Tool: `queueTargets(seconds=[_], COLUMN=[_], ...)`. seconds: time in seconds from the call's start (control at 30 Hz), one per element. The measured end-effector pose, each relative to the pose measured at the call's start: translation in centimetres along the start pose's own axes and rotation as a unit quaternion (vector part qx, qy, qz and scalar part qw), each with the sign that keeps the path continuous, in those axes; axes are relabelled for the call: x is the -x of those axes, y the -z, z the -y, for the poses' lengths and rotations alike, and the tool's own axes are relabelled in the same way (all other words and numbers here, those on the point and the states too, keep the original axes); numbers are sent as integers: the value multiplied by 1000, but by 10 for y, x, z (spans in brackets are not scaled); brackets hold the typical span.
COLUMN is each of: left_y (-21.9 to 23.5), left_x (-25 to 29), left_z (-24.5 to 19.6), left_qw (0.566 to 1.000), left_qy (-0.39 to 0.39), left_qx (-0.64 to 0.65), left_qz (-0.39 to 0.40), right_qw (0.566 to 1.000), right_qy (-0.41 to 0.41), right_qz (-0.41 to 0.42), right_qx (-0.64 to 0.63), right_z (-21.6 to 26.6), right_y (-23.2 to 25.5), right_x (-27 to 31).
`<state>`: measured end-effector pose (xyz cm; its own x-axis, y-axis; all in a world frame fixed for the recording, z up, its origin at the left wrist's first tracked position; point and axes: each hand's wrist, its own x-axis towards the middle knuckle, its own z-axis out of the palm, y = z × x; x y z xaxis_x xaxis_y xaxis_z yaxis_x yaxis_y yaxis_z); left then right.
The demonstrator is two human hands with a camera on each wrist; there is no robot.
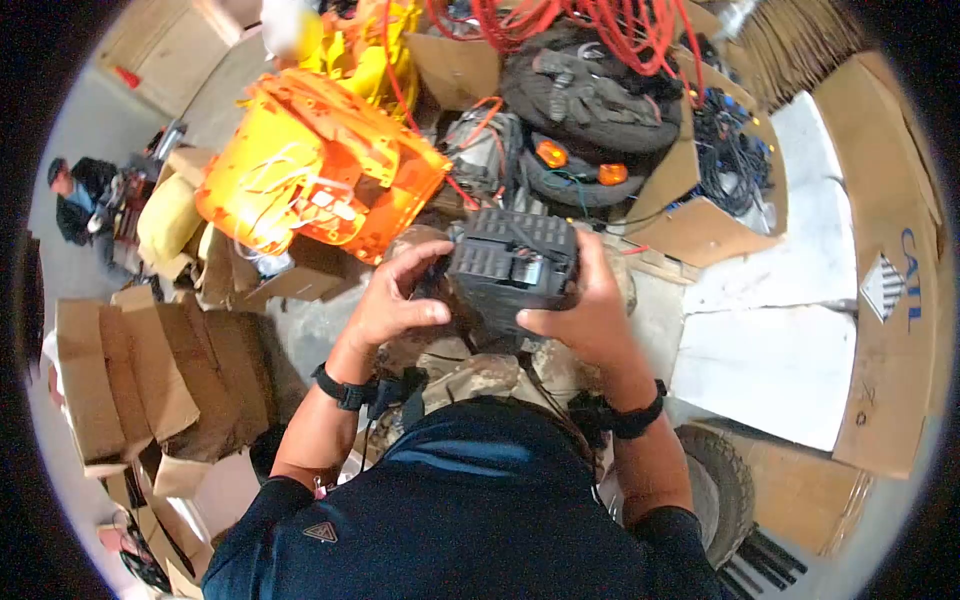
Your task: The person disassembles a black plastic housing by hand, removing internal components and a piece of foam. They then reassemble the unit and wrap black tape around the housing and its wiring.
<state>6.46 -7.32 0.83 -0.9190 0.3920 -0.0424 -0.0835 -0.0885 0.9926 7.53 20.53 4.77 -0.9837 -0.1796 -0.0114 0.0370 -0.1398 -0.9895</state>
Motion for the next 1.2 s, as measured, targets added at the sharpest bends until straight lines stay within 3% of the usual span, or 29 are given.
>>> queueTargets(seconds=[0.17, 0.23, 0.27, 0.4, 0.47, 0.57, 0.73, 0.83, 0.93, 1.03, 1.07, 1.17, 1.2], left_y=[-32, -38, -40, -49, -53, -63, -65, -64, -60, -61, -62, -66, -66], left_x=[-12, -14, -14, -11, -10, -6, 3, 4, 5, 3, 2, 1, 2], left_z=[-13, -4, -2, 11, 14, 18, 42, 43, 45, 37, 34, 32, 33], left_qw=[991, 995, 995, 994, 994, 991, 995, 996, 993, 991, 991, 992, 992], left_qy=[0, 29, 37, 57, 49, 95, 83, 53, 83, 98, 96, 96, 95], left_qx=[-129, -75, -73, -16, -2, 44, -27, -52, -67, -79, -83, -60, -62], left_qz=[46, 55, 64, 93, 95, 84, 44, 50, 50, 49, 50, 50, 50], right_qw=[989, 979, 986, 968, 976, 979, 982, 983, 979, 969, 961, 910, 919], right_qy=[6, 4, -32, -77, -53, -49, -11, -12, 23, 129, 149, 214, 182], right_qz=[39, 57, 70, 103, 96, 101, 89, 130, 80, 26, -9, -15, -16], right_qx=[141, 196, 149, 216, 190, 172, 169, 129, 188, 211, 232, 355, 350], right_z=[11, 23, 24, 19, -2, -16, -39, -31, -9, -11, -5, 4, 8], right_y=[5, 5, 8, 17, 22, 27, 34, 32, 28, 28, 27, 32, 29], right_x=[2, 6, 6, 7, 9, 12, 27, 29, 37, 27, 25, 19, 20])
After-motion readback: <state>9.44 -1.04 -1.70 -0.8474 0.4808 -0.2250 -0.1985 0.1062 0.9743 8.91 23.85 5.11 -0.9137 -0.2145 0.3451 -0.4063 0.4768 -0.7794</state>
